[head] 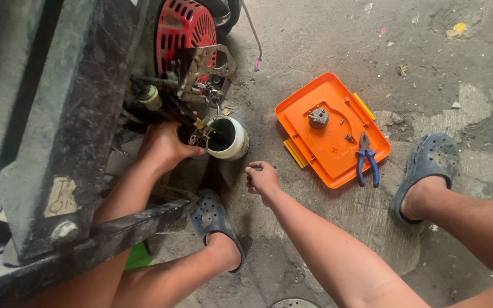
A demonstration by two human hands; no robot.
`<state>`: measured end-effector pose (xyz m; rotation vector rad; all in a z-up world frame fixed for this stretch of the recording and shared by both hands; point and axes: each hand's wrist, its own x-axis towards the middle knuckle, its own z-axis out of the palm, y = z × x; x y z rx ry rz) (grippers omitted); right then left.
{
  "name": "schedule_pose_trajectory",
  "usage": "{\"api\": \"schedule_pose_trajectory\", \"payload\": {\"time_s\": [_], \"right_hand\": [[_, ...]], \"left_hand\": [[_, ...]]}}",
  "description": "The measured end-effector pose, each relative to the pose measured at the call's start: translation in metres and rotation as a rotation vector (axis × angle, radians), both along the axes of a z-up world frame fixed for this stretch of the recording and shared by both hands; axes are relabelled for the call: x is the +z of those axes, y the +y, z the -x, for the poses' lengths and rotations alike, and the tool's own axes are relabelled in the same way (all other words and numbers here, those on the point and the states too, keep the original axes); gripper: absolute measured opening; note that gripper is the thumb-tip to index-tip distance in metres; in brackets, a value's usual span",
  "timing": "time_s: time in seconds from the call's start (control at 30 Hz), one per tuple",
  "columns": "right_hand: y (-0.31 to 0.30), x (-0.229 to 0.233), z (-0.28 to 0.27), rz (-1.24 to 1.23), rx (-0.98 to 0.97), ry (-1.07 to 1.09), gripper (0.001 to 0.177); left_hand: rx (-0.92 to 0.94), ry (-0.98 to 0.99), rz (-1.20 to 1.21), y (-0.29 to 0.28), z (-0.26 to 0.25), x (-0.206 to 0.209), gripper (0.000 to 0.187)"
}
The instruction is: The person disassembles and reassembles a carburetor on a small gasoline engine, likely from a portable generator, by removing parts, wiping them with a cloth, and then fitting them back together.
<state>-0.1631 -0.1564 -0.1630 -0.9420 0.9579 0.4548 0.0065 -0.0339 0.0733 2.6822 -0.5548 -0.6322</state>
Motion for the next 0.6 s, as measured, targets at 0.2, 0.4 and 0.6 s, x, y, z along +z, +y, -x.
{"api": "schedule_pose_trajectory", "payload": {"time_s": [0.2,0.4,0.6], "right_hand": [[0.0,0.001,0.001,-0.005,-0.001,0.006,0.032],[0.009,0.017,-0.013,0.066,-0.051,-0.152,0.028],[0.021,0.053,-0.039,0.199,-0.172,-0.311,0.024]], "left_hand": [[-0.011,-0.014,0.015,0.001,0.0,-0.001,0.081],[-0.01,-0.012,0.009,0.003,0.0,-0.003,0.08],[-0.028,-0.033,0.004,0.002,-0.002,-0.004,0.08]]}}
